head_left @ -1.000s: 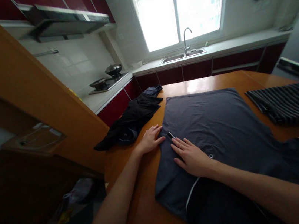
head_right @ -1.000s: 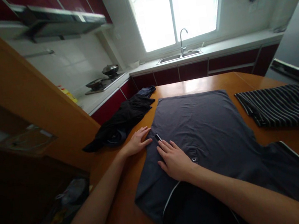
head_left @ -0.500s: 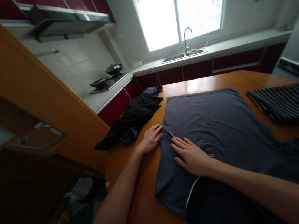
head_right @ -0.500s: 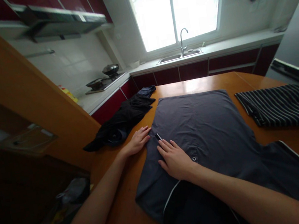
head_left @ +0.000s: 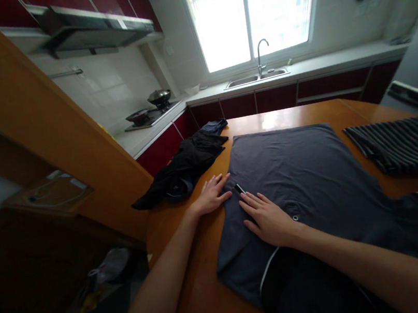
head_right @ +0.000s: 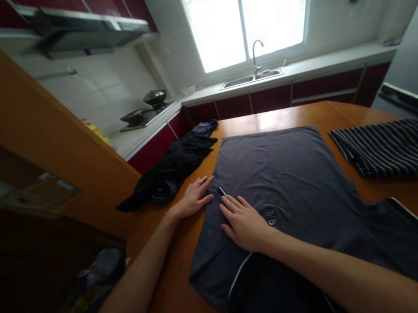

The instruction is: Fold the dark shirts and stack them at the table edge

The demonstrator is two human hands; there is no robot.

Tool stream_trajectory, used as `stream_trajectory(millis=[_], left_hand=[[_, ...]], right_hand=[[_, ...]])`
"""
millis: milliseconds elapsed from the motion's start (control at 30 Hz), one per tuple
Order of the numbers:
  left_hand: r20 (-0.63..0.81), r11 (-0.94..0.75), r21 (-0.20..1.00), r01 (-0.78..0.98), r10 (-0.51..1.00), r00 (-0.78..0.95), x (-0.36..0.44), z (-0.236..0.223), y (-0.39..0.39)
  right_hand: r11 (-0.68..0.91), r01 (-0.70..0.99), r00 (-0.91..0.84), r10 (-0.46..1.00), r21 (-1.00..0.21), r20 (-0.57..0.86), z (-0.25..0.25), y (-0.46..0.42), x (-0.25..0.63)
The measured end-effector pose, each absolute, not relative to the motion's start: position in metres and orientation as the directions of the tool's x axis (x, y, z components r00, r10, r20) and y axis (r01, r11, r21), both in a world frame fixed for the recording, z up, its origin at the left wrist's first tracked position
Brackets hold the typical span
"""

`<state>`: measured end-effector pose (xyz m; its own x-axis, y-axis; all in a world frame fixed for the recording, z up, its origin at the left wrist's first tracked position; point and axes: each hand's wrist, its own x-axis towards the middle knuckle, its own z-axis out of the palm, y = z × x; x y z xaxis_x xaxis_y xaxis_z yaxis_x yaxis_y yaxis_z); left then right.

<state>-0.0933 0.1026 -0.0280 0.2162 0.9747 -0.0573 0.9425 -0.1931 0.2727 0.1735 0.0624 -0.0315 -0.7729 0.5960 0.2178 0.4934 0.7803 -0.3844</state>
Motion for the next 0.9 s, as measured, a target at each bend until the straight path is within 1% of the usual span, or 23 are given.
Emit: stream_trajectory(millis=[233, 533, 767, 900], left_hand=[[-0.065, -0.096, 0.304, 0.948, 0.99, 0.121, -0.089, -0.028, 0.102], [-0.026, -0.138, 0.323, 0.936, 0.988, 0.154, -0.099, -0.04, 0.11], [-0.057, -0.165, 0.274, 0.947, 0.981, 0.187, -0.095, -0.032, 0.105], [-0.056, -0.158, 0.27, 0.95, 0.982, 0.179, -0.094, -0.032, 0.104]], right_hand=[[0.778, 0.49, -0.776, 0.595, -0.394, 0.21, -0.032, 0.062, 0.174], [0.778, 0.486, -0.774, 0.595, -0.398, 0.218, -0.032, 0.062, 0.174], [0.774, 0.485, -0.773, 0.597, -0.407, 0.214, -0.032, 0.063, 0.174], [0.776, 0.486, -0.774, 0.596, -0.402, 0.215, -0.03, 0.061, 0.174]])
